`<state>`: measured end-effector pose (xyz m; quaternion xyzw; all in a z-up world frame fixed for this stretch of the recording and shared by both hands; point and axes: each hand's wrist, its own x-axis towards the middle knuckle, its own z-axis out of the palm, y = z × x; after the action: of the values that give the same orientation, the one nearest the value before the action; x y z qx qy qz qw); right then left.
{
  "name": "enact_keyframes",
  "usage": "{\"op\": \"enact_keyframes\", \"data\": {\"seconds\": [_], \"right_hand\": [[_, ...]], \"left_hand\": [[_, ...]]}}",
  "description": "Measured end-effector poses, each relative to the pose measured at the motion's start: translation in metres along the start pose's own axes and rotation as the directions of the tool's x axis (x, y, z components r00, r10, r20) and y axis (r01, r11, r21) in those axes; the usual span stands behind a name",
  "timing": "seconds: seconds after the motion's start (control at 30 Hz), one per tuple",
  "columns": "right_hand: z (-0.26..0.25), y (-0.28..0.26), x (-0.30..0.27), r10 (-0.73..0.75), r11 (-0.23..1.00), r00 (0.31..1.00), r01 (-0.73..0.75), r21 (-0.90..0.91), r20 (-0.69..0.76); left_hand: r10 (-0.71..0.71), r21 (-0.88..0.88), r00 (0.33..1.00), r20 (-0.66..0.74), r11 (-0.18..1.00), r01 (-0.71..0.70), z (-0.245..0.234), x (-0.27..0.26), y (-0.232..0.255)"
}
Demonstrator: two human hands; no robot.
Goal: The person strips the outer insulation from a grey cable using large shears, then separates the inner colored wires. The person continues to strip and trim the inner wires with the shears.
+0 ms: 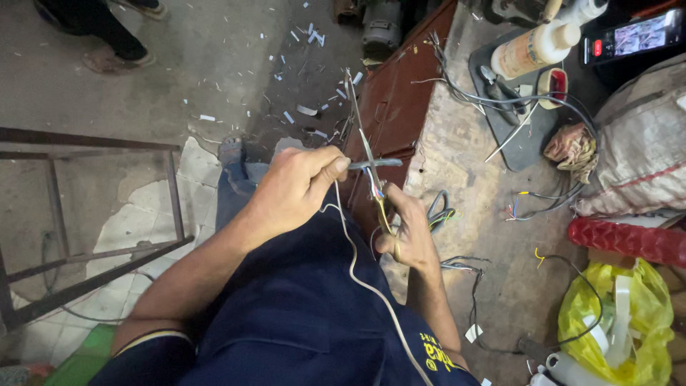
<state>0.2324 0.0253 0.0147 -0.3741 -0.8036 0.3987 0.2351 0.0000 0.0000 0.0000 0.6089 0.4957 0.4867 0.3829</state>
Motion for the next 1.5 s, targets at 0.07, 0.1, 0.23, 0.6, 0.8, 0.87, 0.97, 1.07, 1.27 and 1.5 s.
{"op": "enact_keyframes", "data": {"seconds": [0.07,0.1,0.23,0.6,0.8,0.87,0.97,1.07,1.27,1.5], "right_hand": [[0.002,0.01,-0.006,0.062,0.997,0.998,-0.063,0.052,0.016],[0.003,0.016,-0.009,0.094,0.992,0.995,-0.095,0.077,0.023],[0.006,0.031,-0.02,0.131,0.988,0.991,-0.133,0.083,0.036],[0.017,0.048,-0.033,0.304,0.928,0.952,-0.302,0.22,0.025],[-0.003,0.01,-0.001,0.205,0.878,0.977,-0.154,0.453,-0.064],[0.0,-0.004,0.02,0.203,0.834,0.979,-0.16,0.528,-0.023],[0.013,-0.015,0.033,0.202,0.803,0.979,-0.173,0.571,0.013],[0.026,-0.014,0.041,0.249,0.805,0.969,-0.204,0.557,-0.005],[0.051,0.006,0.047,0.475,0.465,0.878,-0.198,0.863,-0.054],[0.071,0.008,0.051,0.608,0.172,0.794,-0.135,0.976,0.002]], "left_hand": [[-0.021,0.01,0.999,0.033,1.0,0.021,-0.003,0.0,0.001],[-0.031,0.016,0.998,0.051,0.999,0.03,-0.004,0.001,0.002],[-0.018,0.039,0.997,0.081,0.999,0.015,-0.006,0.005,0.002],[0.007,0.103,0.984,0.178,0.994,-0.026,-0.021,0.008,0.001],[-0.023,0.13,0.937,0.348,0.991,-0.024,-0.029,0.01,0.008],[-0.08,0.209,0.918,0.388,0.978,-0.003,-0.027,0.014,0.01],[-0.151,0.268,0.906,0.396,0.962,0.043,-0.028,0.017,0.013],[-0.179,0.287,0.924,0.339,0.955,0.08,-0.03,0.016,0.008],[0.05,0.29,0.994,-0.095,0.957,-0.02,-0.019,-0.02,-0.034],[-0.327,-0.737,0.919,0.222,0.56,0.378,0.039,-0.047,-0.107]]}}
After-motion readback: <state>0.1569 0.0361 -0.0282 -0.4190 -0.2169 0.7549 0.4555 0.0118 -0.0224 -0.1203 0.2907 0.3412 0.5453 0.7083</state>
